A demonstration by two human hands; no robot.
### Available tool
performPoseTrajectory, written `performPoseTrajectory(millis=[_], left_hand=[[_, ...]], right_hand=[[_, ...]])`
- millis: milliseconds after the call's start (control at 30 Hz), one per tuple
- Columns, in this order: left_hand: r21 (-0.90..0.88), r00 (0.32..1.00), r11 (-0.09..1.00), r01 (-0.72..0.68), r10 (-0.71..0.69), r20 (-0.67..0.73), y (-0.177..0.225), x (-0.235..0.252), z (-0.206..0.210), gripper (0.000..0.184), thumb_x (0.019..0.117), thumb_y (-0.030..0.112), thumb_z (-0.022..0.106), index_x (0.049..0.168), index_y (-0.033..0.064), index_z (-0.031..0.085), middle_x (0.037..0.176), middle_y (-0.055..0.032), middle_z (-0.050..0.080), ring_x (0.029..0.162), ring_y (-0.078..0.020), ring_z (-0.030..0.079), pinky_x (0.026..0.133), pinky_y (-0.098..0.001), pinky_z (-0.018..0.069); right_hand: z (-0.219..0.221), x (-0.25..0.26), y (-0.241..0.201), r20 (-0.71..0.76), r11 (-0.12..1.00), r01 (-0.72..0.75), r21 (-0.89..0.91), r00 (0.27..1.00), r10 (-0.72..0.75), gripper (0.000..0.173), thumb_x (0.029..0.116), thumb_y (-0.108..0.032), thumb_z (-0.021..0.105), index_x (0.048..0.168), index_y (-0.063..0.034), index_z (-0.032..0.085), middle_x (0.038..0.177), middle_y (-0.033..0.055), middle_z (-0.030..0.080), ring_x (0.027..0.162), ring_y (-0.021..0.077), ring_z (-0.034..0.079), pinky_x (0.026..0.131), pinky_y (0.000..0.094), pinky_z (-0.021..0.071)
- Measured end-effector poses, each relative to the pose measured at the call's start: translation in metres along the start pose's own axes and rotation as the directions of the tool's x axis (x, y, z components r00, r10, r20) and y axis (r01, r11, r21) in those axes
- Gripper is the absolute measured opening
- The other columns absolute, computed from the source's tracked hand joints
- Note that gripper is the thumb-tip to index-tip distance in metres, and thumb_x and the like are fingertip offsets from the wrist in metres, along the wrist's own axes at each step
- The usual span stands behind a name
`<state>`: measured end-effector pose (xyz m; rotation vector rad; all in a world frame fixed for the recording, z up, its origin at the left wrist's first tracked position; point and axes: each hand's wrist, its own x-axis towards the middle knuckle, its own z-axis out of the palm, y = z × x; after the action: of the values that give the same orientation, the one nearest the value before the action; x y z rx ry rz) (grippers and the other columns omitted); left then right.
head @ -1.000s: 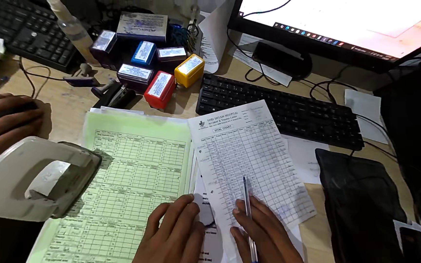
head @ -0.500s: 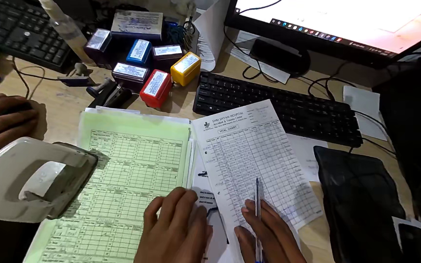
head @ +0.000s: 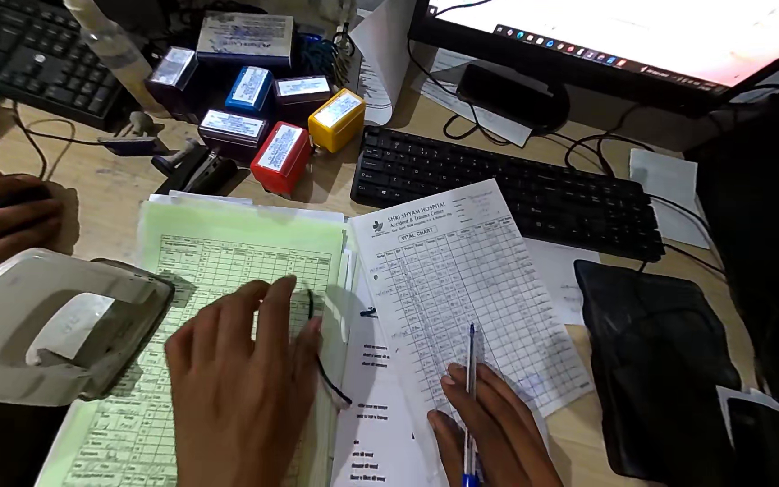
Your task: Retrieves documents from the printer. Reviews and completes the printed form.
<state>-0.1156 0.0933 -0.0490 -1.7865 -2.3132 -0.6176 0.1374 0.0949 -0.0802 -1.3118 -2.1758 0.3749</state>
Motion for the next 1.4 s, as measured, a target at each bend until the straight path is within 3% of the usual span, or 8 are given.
performPoseTrajectory(millis=[67,167,300,433,567,700,1167,1400], left_hand=[[-0.035,0.999,0.998,-0.05,0.05,-0.004,0.003,-0.006,-0.008,0.043,0.0994,0.035,0.061,0.132,0.0072,0.065,0.117,-0.0216,0.065,0.107,-0.0419,0.061,0.089,-0.0594,0.0421],[-0.288,0.979,0.946,-0.149,0.182,0.09,0.02,-0.024,-0.019,0.02,0.0995,0.025,0.065,0.115,0.0135,0.072,0.112,-0.0121,0.071,0.108,-0.0306,0.063,0.092,-0.0529,0.0426],[-0.389,0.939,0.896,-0.213,0.298,0.173,0.039,-0.044,0.002,0.023,0.1003,0.036,0.063,0.112,0.0201,0.074,0.121,-0.0026,0.07,0.115,-0.0215,0.059,0.098,-0.0449,0.0376],[-0.345,0.933,0.91,-0.229,0.307,0.19,0.041,-0.043,0.012,0.033,0.0982,0.049,0.062,0.118,0.0241,0.072,0.13,-0.0024,0.067,0.12,-0.0222,0.057,0.098,-0.0462,0.0367],[-0.341,0.932,0.911,-0.233,0.309,0.19,0.038,-0.044,0.018,0.037,0.0955,0.054,0.063,0.121,0.0287,0.072,0.13,-0.0048,0.066,0.121,-0.0241,0.056,0.098,-0.0476,0.0363],[-0.326,0.927,0.918,-0.227,0.307,0.217,0.038,-0.045,0.022,0.037,0.0938,0.055,0.065,0.118,0.0292,0.073,0.13,-0.0069,0.065,0.121,-0.0263,0.056,0.097,-0.0488,0.0368],[-0.313,0.925,0.925,-0.214,0.295,0.24,0.036,-0.043,0.026,0.038,0.0928,0.06,0.063,0.116,0.0313,0.073,0.127,-0.0046,0.065,0.119,-0.0242,0.054,0.097,-0.0466,0.0344],[-0.33,0.928,0.921,-0.207,0.292,0.231,0.035,-0.043,0.026,0.038,0.0924,0.06,0.064,0.115,0.031,0.073,0.127,-0.0045,0.064,0.119,-0.0246,0.053,0.098,-0.0472,0.0339]], right_hand=[[-0.003,0.001,-0.005,-0.062,1.0,0.0,0.007,0.998,0.0,0.019,0.0905,-0.02,0.078,0.106,-0.01,0.078,0.104,0.0098,0.072,0.119,0.0229,0.062,0.105,0.0329,0.0501],[-0.014,0.001,-0.009,-0.122,0.965,0.001,0.264,0.992,0.033,0.018,0.1,-0.025,0.065,0.096,-0.009,0.073,0.085,0.0031,0.063,0.094,0.0116,0.062,0.088,0.0244,0.0513],[-0.022,0.0,-0.003,0.055,0.681,-0.137,0.719,0.989,0.14,0.046,0.109,-0.043,0.043,0.139,-0.0128,0.061,0.117,0.0072,0.072,0.098,0.0178,0.073,0.072,0.0295,0.0632],[-0.026,-0.006,-0.003,0.014,0.6,-0.159,0.784,0.971,0.239,0.03,0.1082,-0.033,0.05,0.107,-0.0129,0.073,0.091,-0.0014,0.069,0.07,0.0096,0.068,0.059,0.0252,0.0604],[-0.026,-0.005,-0.002,0.199,0.488,-0.282,0.826,0.956,0.216,0.043,0.1094,-0.036,0.046,0.135,-0.0053,0.063,0.113,0.0112,0.072,0.081,0.0175,0.071,0.062,0.0306,0.0605],[-0.018,-0.002,-0.009,0.139,0.639,-0.268,0.721,0.959,0.246,0.022,0.1047,-0.02,0.059,0.109,-0.0036,0.072,0.089,0.0042,0.07,0.07,0.0083,0.068,0.06,0.0245,0.0602],[-0.015,-0.01,-0.014,0.143,0.732,-0.274,0.623,0.961,0.238,0.015,0.0922,-0.007,0.069,0.103,0.0038,0.072,0.094,0.0134,0.07,0.078,0.0124,0.068,0.063,0.0247,0.0592],[-0.018,0.007,-0.017,0.148,0.655,-0.305,0.691,0.947,0.284,0.011,0.093,-0.005,0.071,0.101,0.0028,0.071,0.093,0.0098,0.07,0.074,0.0098,0.068,0.061,0.0238,0.0603]])
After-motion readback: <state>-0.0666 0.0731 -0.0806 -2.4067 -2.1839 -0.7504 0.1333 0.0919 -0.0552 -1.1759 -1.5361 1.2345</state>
